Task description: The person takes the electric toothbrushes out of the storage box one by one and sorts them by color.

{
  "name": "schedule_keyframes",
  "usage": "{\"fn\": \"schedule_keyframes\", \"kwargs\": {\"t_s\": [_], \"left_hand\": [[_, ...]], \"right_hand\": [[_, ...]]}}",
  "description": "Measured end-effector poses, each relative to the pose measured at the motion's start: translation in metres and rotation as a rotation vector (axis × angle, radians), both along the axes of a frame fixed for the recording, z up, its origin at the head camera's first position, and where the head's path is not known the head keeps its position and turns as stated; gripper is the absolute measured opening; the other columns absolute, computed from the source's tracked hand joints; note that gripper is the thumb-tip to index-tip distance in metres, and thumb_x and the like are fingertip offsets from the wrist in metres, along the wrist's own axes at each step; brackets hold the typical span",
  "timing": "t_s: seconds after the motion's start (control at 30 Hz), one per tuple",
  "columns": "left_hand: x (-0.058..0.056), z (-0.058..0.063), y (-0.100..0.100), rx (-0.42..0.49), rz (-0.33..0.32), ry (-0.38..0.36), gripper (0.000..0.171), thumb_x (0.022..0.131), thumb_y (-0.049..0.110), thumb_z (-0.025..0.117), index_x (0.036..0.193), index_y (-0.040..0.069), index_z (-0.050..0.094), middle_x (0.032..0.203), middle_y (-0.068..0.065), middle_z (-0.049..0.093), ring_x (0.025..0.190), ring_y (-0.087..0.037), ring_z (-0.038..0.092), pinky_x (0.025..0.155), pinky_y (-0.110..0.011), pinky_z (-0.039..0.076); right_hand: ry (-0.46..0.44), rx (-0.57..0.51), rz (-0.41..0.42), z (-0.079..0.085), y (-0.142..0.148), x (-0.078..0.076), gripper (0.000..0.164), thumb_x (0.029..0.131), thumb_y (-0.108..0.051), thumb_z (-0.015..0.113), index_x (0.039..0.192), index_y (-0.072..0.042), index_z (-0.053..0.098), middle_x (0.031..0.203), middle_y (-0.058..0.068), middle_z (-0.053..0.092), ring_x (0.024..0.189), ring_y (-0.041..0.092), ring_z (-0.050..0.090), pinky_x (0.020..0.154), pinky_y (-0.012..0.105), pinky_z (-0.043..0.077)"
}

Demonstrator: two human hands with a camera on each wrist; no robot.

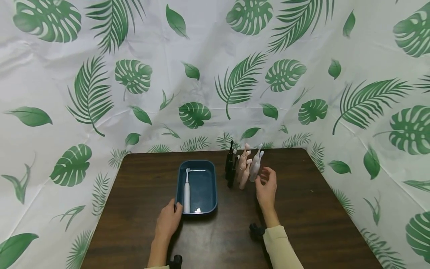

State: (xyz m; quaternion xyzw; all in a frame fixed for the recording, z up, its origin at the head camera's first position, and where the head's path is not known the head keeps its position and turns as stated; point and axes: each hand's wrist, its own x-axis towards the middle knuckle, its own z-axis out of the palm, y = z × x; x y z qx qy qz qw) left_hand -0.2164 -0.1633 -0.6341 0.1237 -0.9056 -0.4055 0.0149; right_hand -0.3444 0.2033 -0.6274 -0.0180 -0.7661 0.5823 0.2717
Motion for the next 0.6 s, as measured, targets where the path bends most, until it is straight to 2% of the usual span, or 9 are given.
{"fn": "schedule_keyframes", "kwargs": {"t_s": [0.03,0.07,0.1,0.2,0.27,0.43,0.6], "left_hand": [[0.0,0.0,0.0,-0.003,0.0,0.001,0.023,0.109,0.028,0.048,0.096,0.011,0.056,0.079,-0.006,0.054,0.073,-0.022,0.051,0.066,-0.039,0.04],[0.0,0.0,0.0,-0.006,0.001,0.003,0.023,0.109,0.028,0.048,0.099,0.01,0.059,0.082,-0.007,0.058,0.074,-0.022,0.053,0.067,-0.04,0.042],[0.0,0.0,0.001,-0.007,0.003,0.003,0.024,0.109,0.028,0.049,0.104,0.008,0.061,0.086,-0.008,0.062,0.075,-0.023,0.055,0.068,-0.042,0.045],[0.001,0.0,0.002,-0.009,0.013,0.009,0.034,0.109,0.03,0.049,0.124,0.004,0.065,0.105,-0.016,0.074,0.086,-0.028,0.066,0.077,-0.053,0.054],[0.002,0.001,0.004,-0.012,0.02,0.015,0.044,0.108,0.031,0.049,0.139,0.002,0.061,0.121,-0.021,0.075,0.097,-0.034,0.072,0.086,-0.061,0.055],[0.002,0.001,0.006,-0.026,0.038,0.009,0.055,0.108,0.032,0.048,0.155,0.005,0.05,0.136,-0.027,0.071,0.115,-0.045,0.072,0.093,-0.068,0.053],[0.004,0.002,0.008,-0.045,0.051,0.002,0.056,0.108,0.033,0.048,0.157,0.007,0.048,0.137,-0.027,0.071,0.116,-0.048,0.072,0.091,-0.069,0.053]], "right_hand": [[0.005,-0.005,-0.018,0.002,-0.002,0.003,0.044,0.098,0.005,0.067,0.14,0.001,0.058,0.124,0.024,0.063,0.111,0.032,0.064,0.094,0.045,0.054],[0.028,-0.013,-0.037,0.009,-0.007,0.009,0.042,0.097,0.007,0.066,0.138,0.003,0.059,0.118,0.026,0.063,0.105,0.03,0.064,0.092,0.037,0.054],[0.045,-0.019,-0.054,0.016,-0.012,0.015,0.039,0.096,0.008,0.065,0.135,0.005,0.06,0.112,0.024,0.063,0.099,0.026,0.063,0.089,0.035,0.053],[0.104,-0.032,-0.084,0.039,-0.028,0.032,0.032,0.094,0.011,0.062,0.125,0.012,0.061,0.097,0.021,0.06,0.085,0.014,0.057,0.08,0.025,0.05],[0.152,-0.046,-0.085,0.055,-0.038,0.043,0.027,0.092,0.015,0.058,0.119,0.015,0.061,0.092,0.022,0.057,0.08,0.013,0.054,0.074,0.017,0.045],[0.287,-0.076,-0.067,0.068,-0.049,0.059,0.023,0.086,0.022,0.053,0.106,0.015,0.062,0.085,0.017,0.051,0.073,0.006,0.047,0.066,0.016,0.038],[0.434,-0.071,-0.058,0.067,-0.062,0.071,0.019,0.081,0.021,0.051,0.097,0.018,0.06,0.08,0.019,0.049,0.07,0.004,0.046,0.062,0.016,0.037]]}}
